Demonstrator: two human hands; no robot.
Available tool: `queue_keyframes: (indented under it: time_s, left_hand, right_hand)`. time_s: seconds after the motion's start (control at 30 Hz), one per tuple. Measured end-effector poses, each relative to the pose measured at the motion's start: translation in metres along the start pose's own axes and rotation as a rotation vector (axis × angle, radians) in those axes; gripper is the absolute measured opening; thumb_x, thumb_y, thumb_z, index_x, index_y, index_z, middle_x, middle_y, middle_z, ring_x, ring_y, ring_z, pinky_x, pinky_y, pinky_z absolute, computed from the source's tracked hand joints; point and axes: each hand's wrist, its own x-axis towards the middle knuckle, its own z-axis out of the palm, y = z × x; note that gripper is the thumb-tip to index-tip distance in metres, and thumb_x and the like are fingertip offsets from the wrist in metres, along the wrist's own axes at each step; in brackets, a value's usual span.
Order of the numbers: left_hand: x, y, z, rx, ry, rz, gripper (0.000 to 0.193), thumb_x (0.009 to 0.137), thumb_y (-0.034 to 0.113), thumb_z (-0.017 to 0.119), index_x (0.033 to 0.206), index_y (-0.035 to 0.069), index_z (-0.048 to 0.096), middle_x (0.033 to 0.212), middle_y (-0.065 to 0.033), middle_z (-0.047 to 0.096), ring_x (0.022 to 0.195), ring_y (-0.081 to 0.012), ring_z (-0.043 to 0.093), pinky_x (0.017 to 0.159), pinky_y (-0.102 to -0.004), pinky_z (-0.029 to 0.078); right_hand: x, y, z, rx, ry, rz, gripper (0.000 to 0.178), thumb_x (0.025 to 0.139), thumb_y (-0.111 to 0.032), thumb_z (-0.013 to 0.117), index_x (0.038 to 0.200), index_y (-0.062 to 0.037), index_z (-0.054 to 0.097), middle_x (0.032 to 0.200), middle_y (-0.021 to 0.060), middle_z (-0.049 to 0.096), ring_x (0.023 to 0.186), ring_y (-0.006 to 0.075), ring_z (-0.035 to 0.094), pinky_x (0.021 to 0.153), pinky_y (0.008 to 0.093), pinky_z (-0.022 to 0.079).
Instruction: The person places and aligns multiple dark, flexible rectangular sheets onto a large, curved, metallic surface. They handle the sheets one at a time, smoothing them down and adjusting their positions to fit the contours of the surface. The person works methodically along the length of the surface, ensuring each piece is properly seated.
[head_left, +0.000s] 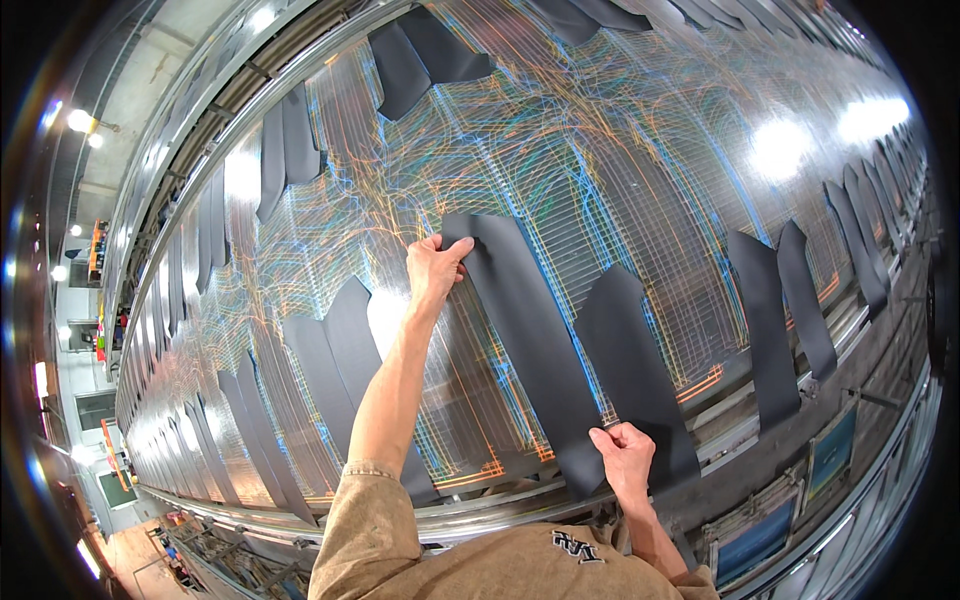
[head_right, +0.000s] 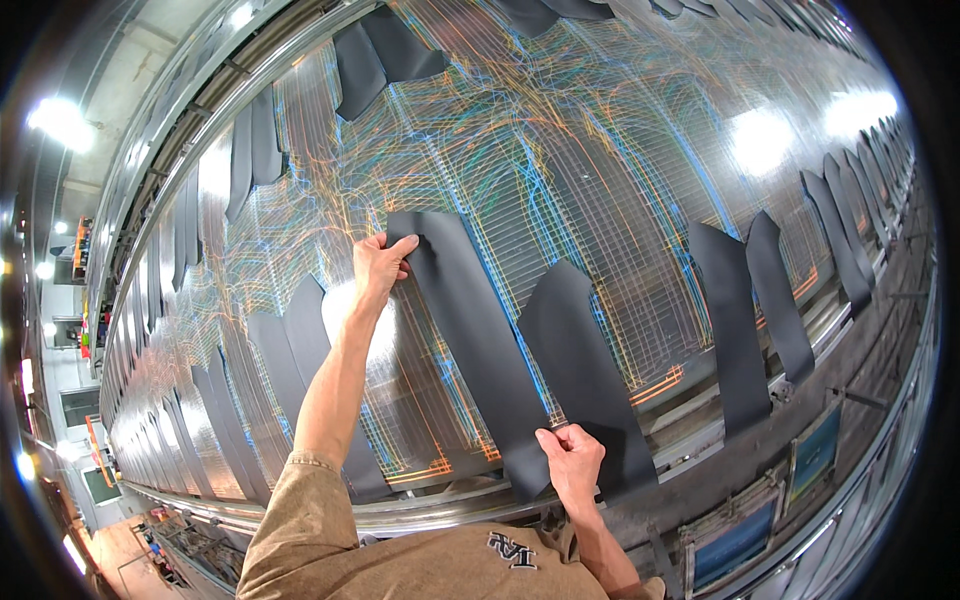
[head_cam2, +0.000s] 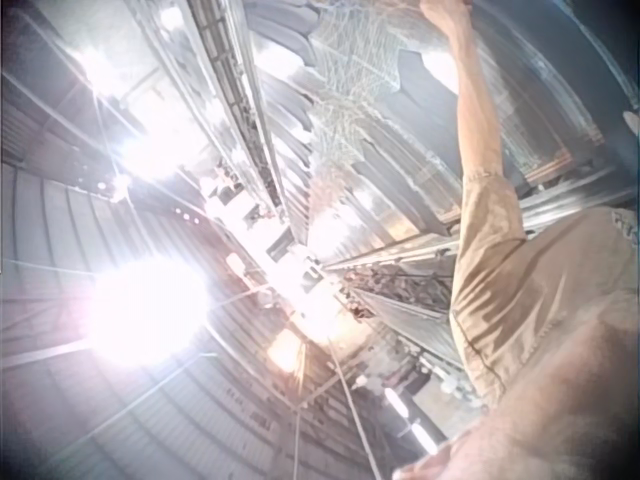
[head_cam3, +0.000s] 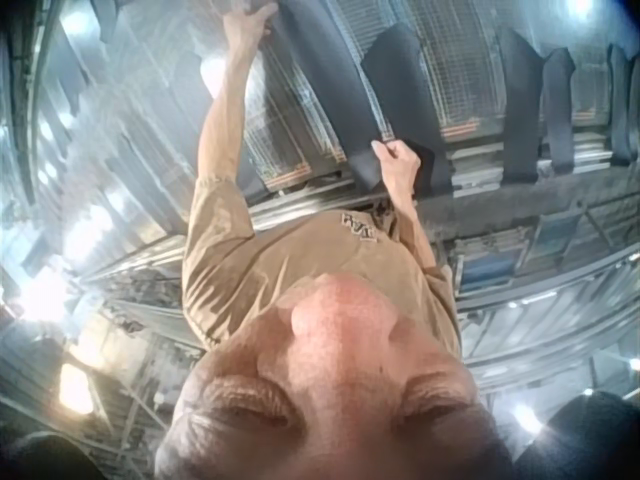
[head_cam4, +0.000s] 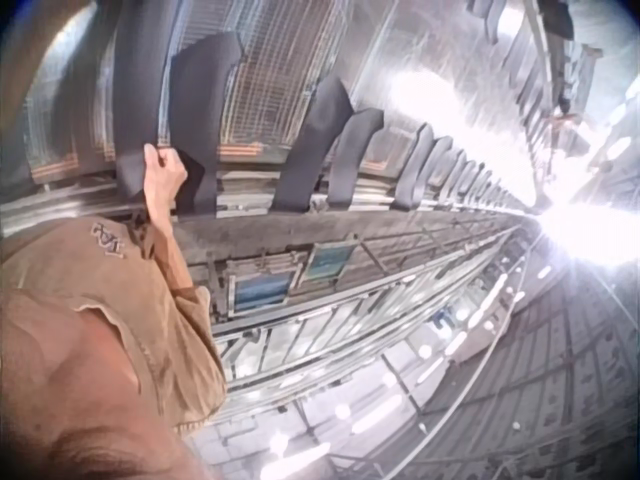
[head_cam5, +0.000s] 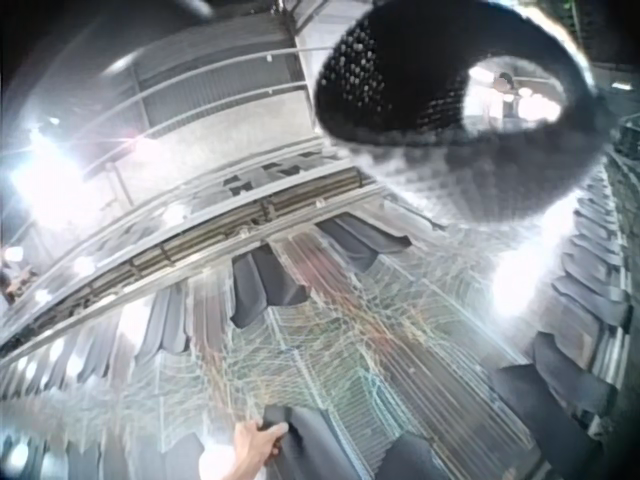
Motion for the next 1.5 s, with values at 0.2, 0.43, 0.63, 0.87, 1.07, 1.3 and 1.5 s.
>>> queue_keyframes:
  time_s: [0.2, 0.43, 0.63, 0.87, 1.07, 1.3, 1.5]
  left_hand:
    - [0.000, -0.001, 0.001, -0.030, 0.006, 0.021, 0.026, 0.077, 0.019, 0.078, 0.070, -0.002, 0.065, 0.062, -0.0058, 0.064, 0.051, -0.0098, 0.062, 0.046, -0.0240, 0.051]
    - [0.000, -0.003, 0.001, -0.003, 0.026, 0.017, 0.023, 0.078, 0.021, 0.079, 0.075, 0.000, 0.069, 0.065, -0.0030, 0.066, 0.052, -0.0081, 0.060, 0.046, -0.0226, 0.049]
    - [-0.015, 0.007, 0.008, 0.084, 0.109, 0.094, 0.027, 0.077, 0.018, 0.078, 0.080, -0.004, 0.063, 0.062, -0.0060, 0.062, 0.056, -0.0134, 0.062, 0.057, -0.0274, 0.053]
    - [-0.043, 0.008, 0.021, 0.104, 0.301, 0.370, 0.061, 0.082, 0.015, 0.076, 0.135, 0.000, 0.049, 0.121, -0.0179, 0.057, 0.091, -0.0204, 0.064, 0.076, -0.0346, 0.052]
    - [-0.064, -0.009, 0.046, 0.817, 0.270, 0.847, 0.058, 0.092, 0.024, 0.064, 0.143, 0.003, 0.044, 0.157, -0.0148, 0.031, 0.147, -0.0359, 0.021, 0.117, -0.0548, 0.016]
    - [-0.043, -0.022, 0.050, 0.986, 0.084, 0.826, 0.054, 0.103, 0.038, 0.042, 0.147, 0.007, 0.039, 0.158, -0.0133, 0.030, 0.147, -0.0381, 0.020, 0.117, -0.0614, 0.008]
    - [-0.037, -0.020, 0.050, 0.861, -0.033, 0.807, 0.051, 0.104, 0.036, 0.040, 0.150, 0.015, 0.037, 0.158, -0.0135, 0.029, 0.146, -0.0410, 0.022, 0.116, -0.0585, 0.017]
  right_hand:
    - [0.000, 0.005, 0.000, 0.020, -0.010, 0.026, 0.025, 0.080, -0.011, 0.079, 0.069, 0.0031, 0.061, 0.057, -0.0009, 0.056, 0.054, 0.0025, 0.043, 0.048, 0.0233, 0.036]
    - [0.001, 0.004, -0.001, -0.001, -0.003, -0.011, 0.026, 0.080, -0.011, 0.079, 0.068, 0.0031, 0.061, 0.057, -0.0005, 0.055, 0.053, 0.0031, 0.043, 0.047, 0.0238, 0.036]
    - [0.001, 0.005, 0.001, 0.022, 0.012, 0.007, 0.026, 0.079, -0.012, 0.079, 0.068, 0.0034, 0.061, 0.056, -0.0002, 0.055, 0.052, 0.0032, 0.043, 0.047, 0.0241, 0.036]
    - [0.001, 0.001, 0.002, 0.074, 0.018, 0.032, 0.024, 0.079, -0.011, 0.079, 0.069, 0.0039, 0.063, 0.057, 0.0011, 0.058, 0.054, 0.0028, 0.045, 0.047, 0.0236, 0.036]
    - [0.001, 0.000, 0.001, 0.012, 0.028, 0.032, 0.024, 0.077, -0.012, 0.080, 0.070, 0.0043, 0.064, 0.059, 0.0025, 0.060, 0.054, 0.0033, 0.047, 0.048, 0.0238, 0.038]
    - [0.001, -0.002, 0.001, -0.053, 0.032, 0.003, 0.025, 0.077, -0.014, 0.080, 0.070, 0.0041, 0.064, 0.058, 0.0036, 0.061, 0.053, 0.0048, 0.048, 0.049, 0.0249, 0.039]
    - [0.001, -0.006, 0.000, -0.060, 0.027, 0.037, 0.024, 0.078, -0.013, 0.080, 0.070, 0.0037, 0.064, 0.058, 0.0037, 0.061, 0.053, 0.0047, 0.048, 0.049, 0.0251, 0.040]
